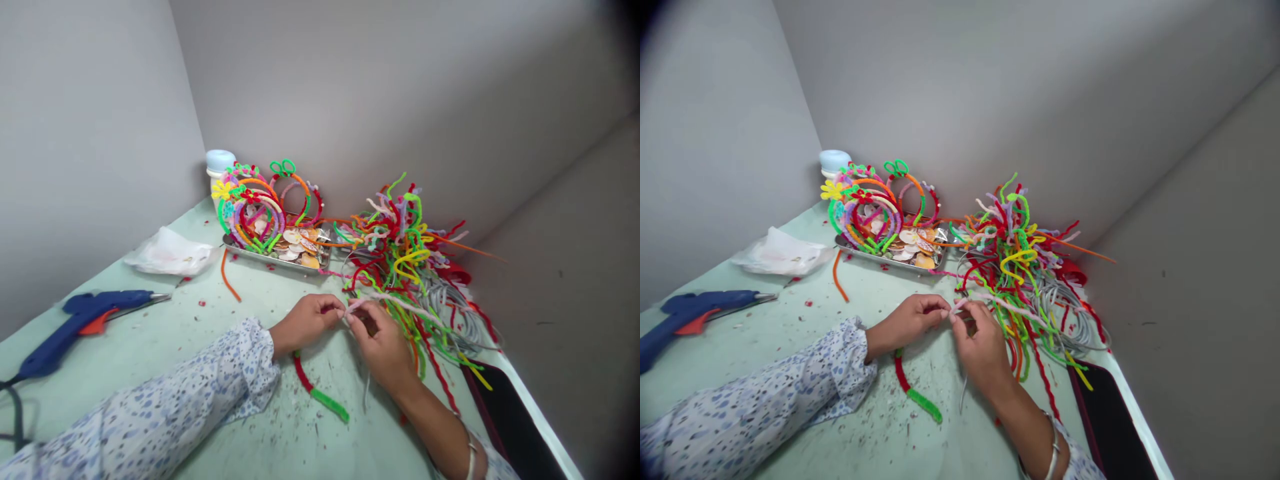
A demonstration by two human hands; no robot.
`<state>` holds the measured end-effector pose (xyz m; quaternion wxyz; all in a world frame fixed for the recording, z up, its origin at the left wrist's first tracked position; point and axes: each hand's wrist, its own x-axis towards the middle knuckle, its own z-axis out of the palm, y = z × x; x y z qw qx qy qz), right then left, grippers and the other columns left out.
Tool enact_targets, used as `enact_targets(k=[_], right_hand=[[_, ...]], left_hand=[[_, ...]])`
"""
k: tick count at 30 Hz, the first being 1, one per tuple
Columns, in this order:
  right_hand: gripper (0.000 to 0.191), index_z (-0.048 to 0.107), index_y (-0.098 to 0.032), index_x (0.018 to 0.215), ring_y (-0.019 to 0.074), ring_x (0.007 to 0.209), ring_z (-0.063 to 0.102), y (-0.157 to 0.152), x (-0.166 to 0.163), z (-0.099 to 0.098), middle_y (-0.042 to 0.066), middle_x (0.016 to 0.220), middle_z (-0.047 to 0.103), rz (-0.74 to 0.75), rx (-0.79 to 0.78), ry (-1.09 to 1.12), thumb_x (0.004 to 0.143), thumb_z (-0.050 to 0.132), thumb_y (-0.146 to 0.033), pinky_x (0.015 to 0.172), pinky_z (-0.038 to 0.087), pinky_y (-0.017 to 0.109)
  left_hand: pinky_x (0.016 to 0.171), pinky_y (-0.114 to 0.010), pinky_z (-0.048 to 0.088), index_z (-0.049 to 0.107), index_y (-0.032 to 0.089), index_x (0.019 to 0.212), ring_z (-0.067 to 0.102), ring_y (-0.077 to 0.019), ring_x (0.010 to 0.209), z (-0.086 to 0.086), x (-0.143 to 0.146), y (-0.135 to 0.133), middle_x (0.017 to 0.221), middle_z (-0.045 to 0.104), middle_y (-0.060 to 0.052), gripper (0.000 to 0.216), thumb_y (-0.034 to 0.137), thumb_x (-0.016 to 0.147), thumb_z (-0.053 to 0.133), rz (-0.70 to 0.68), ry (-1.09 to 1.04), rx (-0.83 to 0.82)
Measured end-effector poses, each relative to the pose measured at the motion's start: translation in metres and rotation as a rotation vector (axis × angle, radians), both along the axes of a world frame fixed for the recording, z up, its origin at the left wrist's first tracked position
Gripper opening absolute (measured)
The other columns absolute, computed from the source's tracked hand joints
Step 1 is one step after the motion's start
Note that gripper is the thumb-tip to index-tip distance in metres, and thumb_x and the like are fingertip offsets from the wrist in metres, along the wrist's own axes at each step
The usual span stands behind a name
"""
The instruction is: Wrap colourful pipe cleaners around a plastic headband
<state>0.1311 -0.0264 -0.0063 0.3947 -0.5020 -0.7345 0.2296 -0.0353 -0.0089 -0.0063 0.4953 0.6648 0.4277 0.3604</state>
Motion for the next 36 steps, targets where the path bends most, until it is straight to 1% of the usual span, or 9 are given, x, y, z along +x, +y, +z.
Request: enact_targets(k=[3, 13, 18, 23, 29, 36], right_hand=[[0.017, 0.061, -0.020, 0.090, 0.0194, 0.080, 0.060, 0.0009, -0.0006, -0.0002, 0.005, 0.088, 0.065, 0.003, -0.062, 0.049, 0.084, 0.050, -0.032, 0.071, 0.048, 0.031], [0.017, 0.062, -0.019, 0.085, 0.0164, 0.071, 0.060, -0.0002, 0.0001, -0.0010, 0.002, 0.080, 0.065, -0.003, -0.142, 0.106, 0.084, 0.051, -0.033, 0.065, 0.046, 0.027], [0.018, 0.062, -0.019, 0.086, 0.0168, 0.073, 0.060, 0.0008, -0.0003, -0.0020, 0.003, 0.080, 0.065, 0.009, -0.107, 0.123, 0.083, 0.052, -0.034, 0.067, 0.046, 0.027], [0.019, 0.064, -0.020, 0.085, 0.0174, 0.077, 0.059, 0.0014, 0.0006, -0.0025, 0.003, 0.081, 0.065, -0.029, -0.063, 0.056, 0.083, 0.052, -0.034, 0.072, 0.045, 0.029], [0.016, 0.064, -0.020, 0.085, 0.0176, 0.081, 0.058, 0.0001, 0.0002, -0.0001, 0.003, 0.083, 0.065, -0.020, 0.010, 0.008, 0.084, 0.051, -0.029, 0.076, 0.043, 0.030], [0.013, 0.064, -0.020, 0.085, 0.0176, 0.083, 0.057, -0.0007, -0.0004, -0.0016, 0.003, 0.084, 0.064, 0.004, 0.074, -0.015, 0.084, 0.052, -0.025, 0.077, 0.044, 0.030]], left_hand=[[0.057, -0.020, 0.033, 0.064, 0.014, 0.084, 0.043, -0.0094, 0.059, -0.0006, 0.0002, 0.0002, 0.063, 0.052, 0.002, 0.021, 0.028, 0.079, 0.049, -0.007, -0.005, -0.001], [0.057, -0.020, 0.032, 0.064, 0.014, 0.084, 0.043, -0.0095, 0.060, 0.0006, 0.0002, 0.0005, 0.064, 0.051, 0.002, 0.022, 0.029, 0.079, 0.048, -0.012, 0.013, -0.028], [0.056, -0.020, 0.031, 0.064, 0.013, 0.084, 0.042, -0.0092, 0.059, -0.0001, 0.0003, -0.0001, 0.063, 0.051, 0.002, 0.023, 0.028, 0.079, 0.047, -0.012, 0.042, -0.003], [0.055, -0.020, 0.031, 0.064, 0.014, 0.084, 0.042, -0.0093, 0.058, -0.0021, 0.0005, -0.0007, 0.063, 0.051, 0.002, 0.023, 0.028, 0.079, 0.046, -0.020, 0.073, 0.022], [0.060, -0.020, 0.034, 0.065, 0.014, 0.085, 0.045, -0.0101, 0.063, -0.0026, 0.0010, -0.0003, 0.066, 0.054, 0.002, 0.023, 0.026, 0.080, 0.046, -0.015, 0.067, 0.032], [0.060, -0.020, 0.034, 0.064, 0.014, 0.085, 0.045, -0.0103, 0.064, -0.0043, 0.0009, 0.0004, 0.067, 0.053, 0.002, 0.023, 0.027, 0.080, 0.046, -0.013, 0.063, 0.034]])
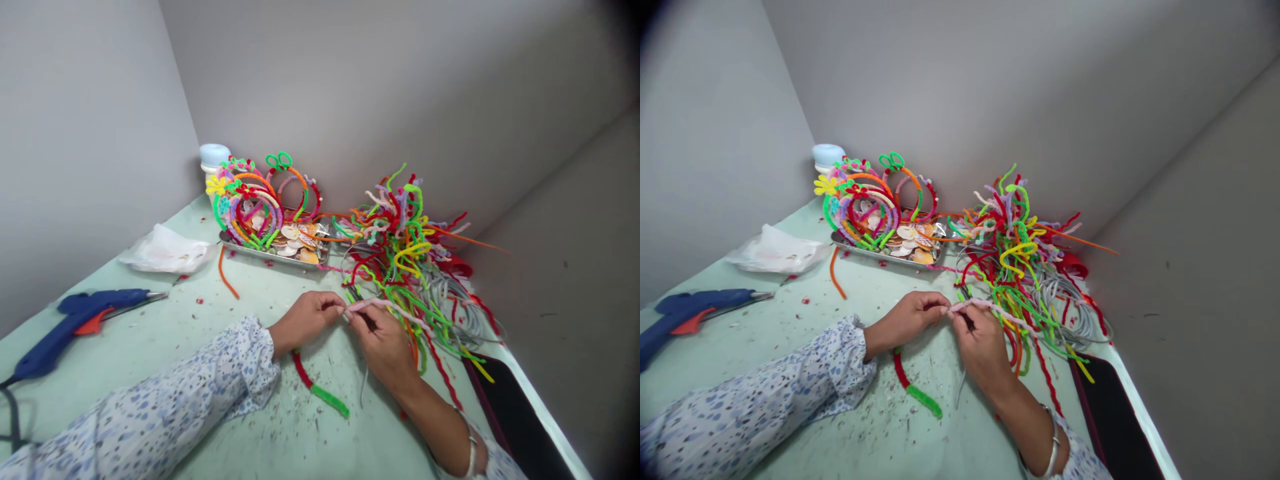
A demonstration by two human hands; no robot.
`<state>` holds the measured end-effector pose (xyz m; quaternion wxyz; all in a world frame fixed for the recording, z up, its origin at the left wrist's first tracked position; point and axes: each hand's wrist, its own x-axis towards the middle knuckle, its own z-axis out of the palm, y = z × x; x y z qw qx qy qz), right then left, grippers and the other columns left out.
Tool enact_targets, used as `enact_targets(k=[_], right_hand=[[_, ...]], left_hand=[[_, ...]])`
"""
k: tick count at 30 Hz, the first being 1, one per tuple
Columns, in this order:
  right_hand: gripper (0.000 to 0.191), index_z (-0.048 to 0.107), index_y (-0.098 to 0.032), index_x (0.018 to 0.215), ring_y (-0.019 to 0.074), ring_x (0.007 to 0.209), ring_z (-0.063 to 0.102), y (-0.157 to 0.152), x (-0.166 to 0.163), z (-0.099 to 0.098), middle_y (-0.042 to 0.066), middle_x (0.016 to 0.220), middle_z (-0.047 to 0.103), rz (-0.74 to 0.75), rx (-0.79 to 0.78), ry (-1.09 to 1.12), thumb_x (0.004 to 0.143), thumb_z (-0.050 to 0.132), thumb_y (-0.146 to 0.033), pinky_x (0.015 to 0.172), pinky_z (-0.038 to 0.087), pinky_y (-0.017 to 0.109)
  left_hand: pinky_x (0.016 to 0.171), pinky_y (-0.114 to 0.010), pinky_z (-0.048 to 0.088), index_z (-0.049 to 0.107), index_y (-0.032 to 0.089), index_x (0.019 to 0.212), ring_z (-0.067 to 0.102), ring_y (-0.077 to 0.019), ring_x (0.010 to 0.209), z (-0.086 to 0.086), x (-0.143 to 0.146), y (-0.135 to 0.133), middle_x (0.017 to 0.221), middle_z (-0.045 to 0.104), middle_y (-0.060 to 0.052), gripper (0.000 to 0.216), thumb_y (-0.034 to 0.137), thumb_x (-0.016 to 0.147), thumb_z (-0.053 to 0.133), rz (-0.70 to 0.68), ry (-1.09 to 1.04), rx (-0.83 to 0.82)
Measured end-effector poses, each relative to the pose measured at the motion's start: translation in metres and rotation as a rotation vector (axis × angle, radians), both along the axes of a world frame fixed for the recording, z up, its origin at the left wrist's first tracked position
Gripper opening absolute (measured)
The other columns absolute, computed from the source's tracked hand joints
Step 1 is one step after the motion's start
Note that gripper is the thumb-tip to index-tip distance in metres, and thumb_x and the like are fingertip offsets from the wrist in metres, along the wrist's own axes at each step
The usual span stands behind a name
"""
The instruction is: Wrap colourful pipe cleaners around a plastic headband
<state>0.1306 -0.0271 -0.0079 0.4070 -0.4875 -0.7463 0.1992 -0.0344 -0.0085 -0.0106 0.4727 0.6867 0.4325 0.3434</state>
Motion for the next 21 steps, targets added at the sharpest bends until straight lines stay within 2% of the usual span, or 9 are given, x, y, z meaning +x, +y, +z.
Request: enact_targets(k=[13, 21], right_hand=[[0.016, 0.065, -0.021, 0.081, 0.0163, 0.080, 0.060, -0.0026, 0.0014, 0.0040, 0.003, 0.082, 0.065, 0.063, 0.125, -0.094, 0.084, 0.049, -0.021, 0.075, 0.046, 0.027], [0.016, 0.064, -0.021, 0.081, 0.0152, 0.080, 0.059, -0.0039, 0.0009, 0.0024, 0.003, 0.083, 0.062, 0.066, 0.118, -0.108, 0.085, 0.048, -0.022, 0.073, 0.046, 0.026]], left_hand=[[0.056, -0.020, 0.032, 0.063, 0.015, 0.087, 0.040, -0.0090, 0.058, 0.0013, 0.0010, -0.0014, 0.062, 0.049, 0.003, 0.021, 0.023, 0.078, 0.046, 0.001, -0.035, -0.007], [0.058, -0.020, 0.032, 0.064, 0.015, 0.085, 0.042, -0.0094, 0.060, 0.0026, 0.0003, -0.0014, 0.063, 0.049, 0.003, 0.022, 0.025, 0.078, 0.045, 0.005, -0.006, -0.022]])
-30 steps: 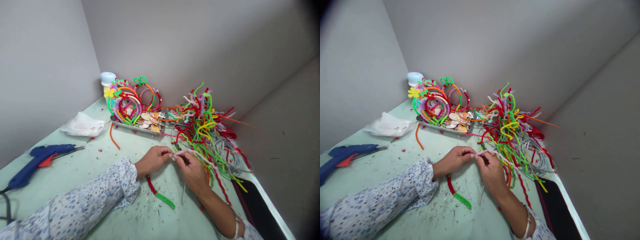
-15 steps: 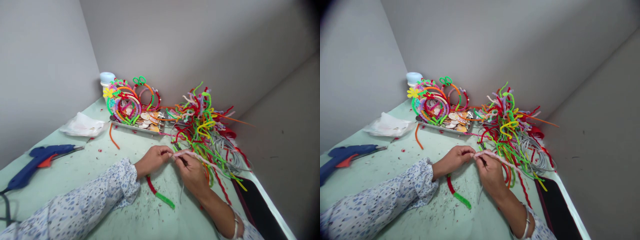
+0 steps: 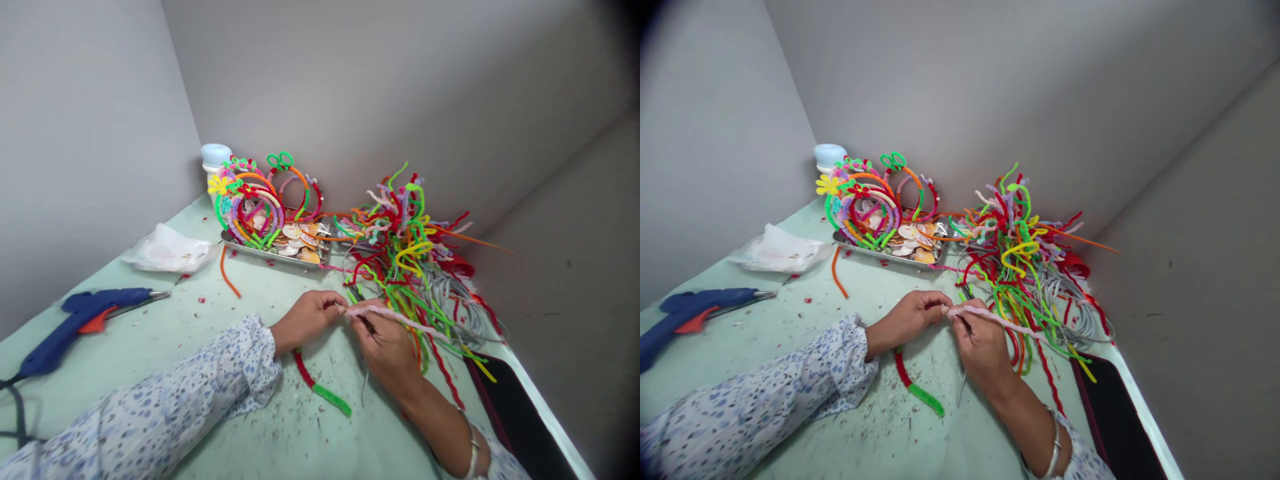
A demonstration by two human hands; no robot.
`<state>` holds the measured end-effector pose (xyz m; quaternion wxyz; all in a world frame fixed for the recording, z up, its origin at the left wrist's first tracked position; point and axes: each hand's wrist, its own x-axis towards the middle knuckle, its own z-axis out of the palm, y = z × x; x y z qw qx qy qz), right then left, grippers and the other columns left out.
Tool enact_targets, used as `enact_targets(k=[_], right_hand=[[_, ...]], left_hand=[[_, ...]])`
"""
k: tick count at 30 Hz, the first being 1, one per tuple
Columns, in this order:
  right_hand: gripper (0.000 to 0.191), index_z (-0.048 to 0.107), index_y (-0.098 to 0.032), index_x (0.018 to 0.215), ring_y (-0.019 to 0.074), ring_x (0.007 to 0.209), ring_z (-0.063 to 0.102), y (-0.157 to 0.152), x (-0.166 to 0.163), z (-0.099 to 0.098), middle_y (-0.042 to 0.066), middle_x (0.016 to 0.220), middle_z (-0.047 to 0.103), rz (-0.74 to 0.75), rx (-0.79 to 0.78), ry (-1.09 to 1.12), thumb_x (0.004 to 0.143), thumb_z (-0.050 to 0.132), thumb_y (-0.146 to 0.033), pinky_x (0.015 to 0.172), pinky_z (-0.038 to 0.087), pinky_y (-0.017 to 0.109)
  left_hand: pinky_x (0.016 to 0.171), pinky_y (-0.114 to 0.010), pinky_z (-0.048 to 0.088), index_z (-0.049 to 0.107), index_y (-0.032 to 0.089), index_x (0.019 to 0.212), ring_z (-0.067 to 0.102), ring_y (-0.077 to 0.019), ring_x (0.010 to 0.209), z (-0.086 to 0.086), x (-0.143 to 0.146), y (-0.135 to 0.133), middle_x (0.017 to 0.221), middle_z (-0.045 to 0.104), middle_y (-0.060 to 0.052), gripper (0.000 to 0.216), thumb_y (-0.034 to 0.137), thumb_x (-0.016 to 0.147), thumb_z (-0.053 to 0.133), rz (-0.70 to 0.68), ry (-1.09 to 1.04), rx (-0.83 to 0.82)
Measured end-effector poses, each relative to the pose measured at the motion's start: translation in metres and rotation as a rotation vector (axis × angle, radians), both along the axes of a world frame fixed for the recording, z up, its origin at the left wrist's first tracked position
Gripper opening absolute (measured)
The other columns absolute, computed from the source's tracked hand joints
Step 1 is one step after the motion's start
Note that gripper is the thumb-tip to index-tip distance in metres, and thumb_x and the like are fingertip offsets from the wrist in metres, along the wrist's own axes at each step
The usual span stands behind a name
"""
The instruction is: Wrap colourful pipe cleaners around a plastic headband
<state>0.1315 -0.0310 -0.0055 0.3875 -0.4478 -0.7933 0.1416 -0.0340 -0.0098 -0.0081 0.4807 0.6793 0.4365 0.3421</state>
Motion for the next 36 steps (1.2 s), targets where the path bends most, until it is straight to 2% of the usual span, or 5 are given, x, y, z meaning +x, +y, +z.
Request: enact_targets(k=[5, 10, 19, 27, 36], right_hand=[[0.014, 0.062, -0.018, 0.087, 0.0173, 0.082, 0.059, 0.0009, -0.0021, -0.0011, 0.005, 0.087, 0.063, -0.104, -0.019, 0.012, 0.084, 0.050, -0.025, 0.076, 0.046, 0.029], [0.015, 0.063, -0.019, 0.087, 0.0195, 0.075, 0.059, 0.0029, -0.0004, -0.0036, 0.006, 0.080, 0.065, -0.165, -0.059, -0.060, 0.081, 0.052, -0.027, 0.069, 0.046, 0.031], [0.017, 0.066, -0.019, 0.086, 0.0196, 0.079, 0.061, 0.0042, -0.0008, 0.0000, 0.005, 0.081, 0.068, -0.141, -0.003, -0.044, 0.081, 0.051, -0.023, 0.073, 0.046, 0.031], [0.019, 0.064, -0.021, 0.089, 0.0174, 0.083, 0.059, 0.0032, 0.0009, -0.0024, 0.004, 0.089, 0.063, -0.061, -0.058, 0.000, 0.083, 0.046, -0.021, 0.074, 0.047, 0.029], [0.024, 0.064, -0.023, 0.092, 0.0166, 0.083, 0.058, 0.0011, 0.0043, 0.0019, 0.003, 0.087, 0.061, 0.023, 0.012, -0.087, 0.080, 0.046, -0.013, 0.074, 0.047, 0.027]], left_hand=[[0.056, -0.020, 0.032, 0.063, 0.013, 0.084, 0.043, -0.0093, 0.059, 0.0015, 0.0003, 0.0020, 0.062, 0.050, 0.002, 0.022, 0.025, 0.078, 0.046, 0.025, -0.035, -0.046], [0.055, -0.020, 0.031, 0.063, 0.013, 0.083, 0.041, -0.0088, 0.057, 0.0021, 0.0007, 0.0023, 0.061, 0.049, 0.003, 0.021, 0.025, 0.078, 0.047, 0.031, -0.046, -0.053], [0.058, -0.020, 0.033, 0.063, 0.014, 0.088, 0.045, -0.0097, 0.062, 0.0033, -0.0010, 0.0009, 0.066, 0.054, 0.002, 0.023, 0.026, 0.078, 0.047, 0.032, -0.006, -0.016], [0.058, -0.020, 0.034, 0.062, 0.013, 0.080, 0.045, -0.0096, 0.059, -0.0002, -0.0009, 0.0018, 0.063, 0.053, 0.002, 0.023, 0.029, 0.079, 0.045, 0.041, 0.022, -0.039], [0.054, -0.021, 0.032, 0.062, 0.013, 0.076, 0.042, -0.0096, 0.057, -0.0047, -0.0007, 0.0025, 0.061, 0.052, 0.001, 0.023, 0.030, 0.078, 0.046, 0.042, 0.004, -0.057]])
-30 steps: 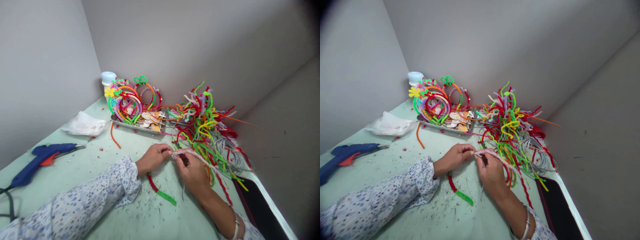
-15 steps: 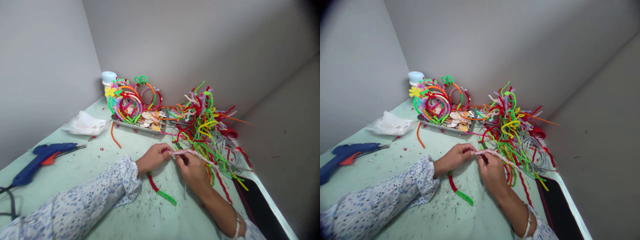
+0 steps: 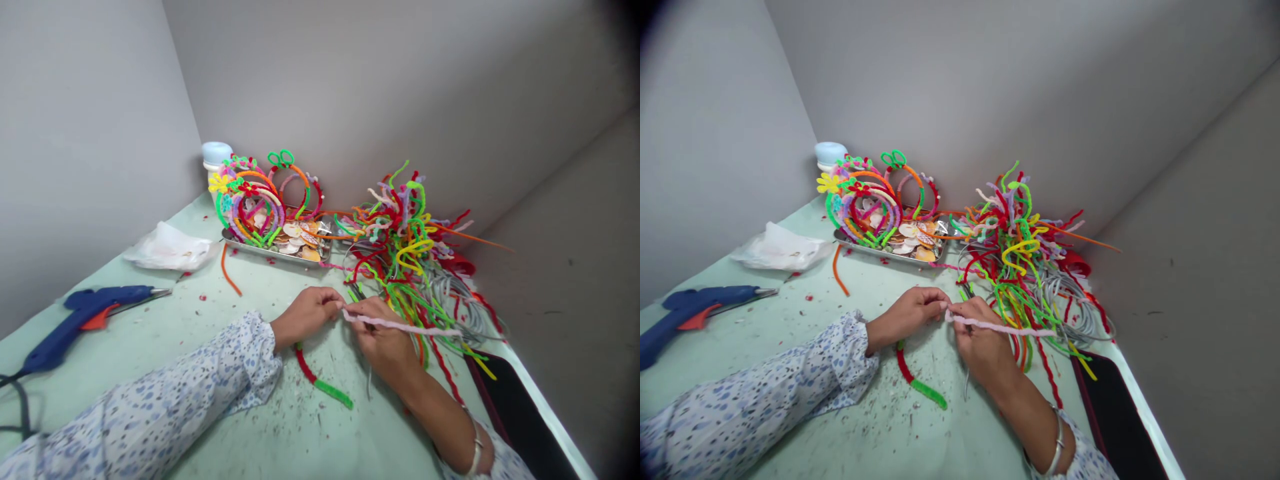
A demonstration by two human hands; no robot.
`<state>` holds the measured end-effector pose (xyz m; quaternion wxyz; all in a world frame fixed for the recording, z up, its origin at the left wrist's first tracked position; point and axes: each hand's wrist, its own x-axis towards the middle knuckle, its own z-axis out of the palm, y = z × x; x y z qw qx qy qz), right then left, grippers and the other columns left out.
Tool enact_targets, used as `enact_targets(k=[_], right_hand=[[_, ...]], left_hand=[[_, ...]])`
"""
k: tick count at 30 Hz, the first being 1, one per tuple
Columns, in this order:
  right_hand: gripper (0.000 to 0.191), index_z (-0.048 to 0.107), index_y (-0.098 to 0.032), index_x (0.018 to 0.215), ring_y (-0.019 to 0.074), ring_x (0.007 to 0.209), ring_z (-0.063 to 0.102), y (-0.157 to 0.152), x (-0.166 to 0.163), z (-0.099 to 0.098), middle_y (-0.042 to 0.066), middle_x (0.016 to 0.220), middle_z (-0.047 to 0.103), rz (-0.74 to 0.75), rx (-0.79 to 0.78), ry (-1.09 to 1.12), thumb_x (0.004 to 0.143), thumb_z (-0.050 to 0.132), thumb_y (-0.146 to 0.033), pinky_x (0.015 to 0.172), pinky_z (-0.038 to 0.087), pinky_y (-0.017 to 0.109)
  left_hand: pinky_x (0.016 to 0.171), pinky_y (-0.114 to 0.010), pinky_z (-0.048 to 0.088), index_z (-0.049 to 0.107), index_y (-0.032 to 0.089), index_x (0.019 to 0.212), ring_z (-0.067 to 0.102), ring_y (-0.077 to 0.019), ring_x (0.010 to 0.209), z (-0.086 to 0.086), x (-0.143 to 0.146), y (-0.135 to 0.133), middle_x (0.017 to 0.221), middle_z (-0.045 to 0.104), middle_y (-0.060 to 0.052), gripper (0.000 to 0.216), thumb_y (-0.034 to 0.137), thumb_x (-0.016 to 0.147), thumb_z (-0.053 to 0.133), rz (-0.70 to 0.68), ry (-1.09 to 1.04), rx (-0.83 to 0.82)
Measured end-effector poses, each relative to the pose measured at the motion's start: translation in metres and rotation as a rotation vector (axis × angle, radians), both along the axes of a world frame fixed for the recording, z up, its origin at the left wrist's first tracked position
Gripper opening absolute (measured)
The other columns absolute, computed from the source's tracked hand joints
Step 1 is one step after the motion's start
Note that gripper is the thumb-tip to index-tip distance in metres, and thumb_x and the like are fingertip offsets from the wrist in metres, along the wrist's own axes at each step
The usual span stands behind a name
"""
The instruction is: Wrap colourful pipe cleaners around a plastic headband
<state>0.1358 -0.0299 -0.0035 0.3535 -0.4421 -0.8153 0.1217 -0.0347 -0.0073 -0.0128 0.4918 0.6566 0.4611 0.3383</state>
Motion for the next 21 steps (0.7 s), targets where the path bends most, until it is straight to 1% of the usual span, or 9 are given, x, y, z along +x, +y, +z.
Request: enact_targets(k=[3, 5, 9, 13, 16, 19, 21], right_hand=[[0.024, 0.066, -0.022, 0.090, 0.0145, 0.075, 0.058, -0.001, 0.000, 0.003, 0.003, 0.083, 0.061, 0.006, 0.008, -0.052, 0.081, 0.046, -0.013, 0.067, 0.046, 0.024], [0.024, 0.066, -0.021, 0.093, 0.0138, 0.072, 0.058, 0.000, 0.001, 0.002, 0.003, 0.083, 0.061, 0.005, 0.058, -0.115, 0.081, 0.046, -0.014, 0.066, 0.045, 0.024], [0.024, 0.066, -0.021, 0.094, 0.0142, 0.074, 0.059, 0.002, 0.004, -0.006, 0.004, 0.086, 0.062, -0.015, 0.138, -0.252, 0.081, 0.047, -0.014, 0.066, 0.045, 0.024], [0.026, 0.067, -0.023, 0.096, 0.0137, 0.074, 0.059, 0.002, 0.006, -0.009, 0.004, 0.086, 0.063, -0.023, 0.192, -0.325, 0.082, 0.047, -0.014, 0.065, 0.044, 0.023], [0.026, 0.067, -0.023, 0.095, 0.0134, 0.073, 0.059, 0.003, 0.005, -0.006, 0.004, 0.086, 0.063, -0.010, 0.162, -0.272, 0.080, 0.048, -0.014, 0.066, 0.044, 0.023], [0.025, 0.067, -0.023, 0.092, 0.0134, 0.074, 0.059, 0.003, 0.002, -0.001, 0.003, 0.084, 0.063, -0.004, 0.051, -0.114, 0.079, 0.048, -0.013, 0.066, 0.045, 0.023], [0.024, 0.067, -0.023, 0.089, 0.0135, 0.073, 0.059, 0.003, 0.000, 0.001, 0.002, 0.082, 0.062, -0.037, -0.021, -0.013, 0.079, 0.048, -0.014, 0.065, 0.046, 0.023]], left_hand=[[0.055, -0.021, 0.033, 0.061, 0.014, 0.074, 0.043, -0.0099, 0.058, 0.001, 0.000, 0.000, 0.061, 0.052, 0.002, 0.021, 0.029, 0.077, 0.046, -0.004, -0.022, -0.003], [0.056, -0.021, 0.033, 0.060, 0.014, 0.072, 0.043, -0.0099, 0.057, 0.002, 0.000, 0.000, 0.060, 0.052, 0.002, 0.021, 0.028, 0.077, 0.047, -0.004, -0.036, -0.009], [0.057, -0.021, 0.033, 0.059, 0.014, 0.071, 0.044, -0.0101, 0.057, 0.000, 0.001, 0.001, 0.060, 0.051, 0.001, 0.020, 0.028, 0.076, 0.047, -0.001, -0.055, -0.029], [0.056, -0.021, 0.033, 0.060, 0.014, 0.071, 0.043, -0.0100, 0.057, 0.000, 0.001, 0.001, 0.060, 0.051, 0.001, 0.021, 0.029, 0.076, 0.047, 0.010, -0.034, -0.038], [0.056, -0.021, 0.033, 0.062, 0.013, 0.074, 0.043, -0.0104, 0.058, 0.003, 0.000, 0.001, 0.061, 0.052, 0.001, 0.021, 0.030, 0.075, 0.048, 0.007, -0.022, -0.045], [0.055, -0.021, 0.034, 0.063, 0.013, 0.079, 0.044, -0.0103, 0.057, 0.005, -0.001, 0.001, 0.061, 0.053, 0.001, 0.022, 0.031, 0.075, 0.050, 0.002, -0.026, -0.056], [0.054, -0.021, 0.033, 0.063, 0.013, 0.078, 0.043, -0.0098, 0.055, 0.006, -0.001, 0.001, 0.060, 0.052, 0.001, 0.023, 0.032, 0.075, 0.050, 0.010, -0.034, -0.065]])
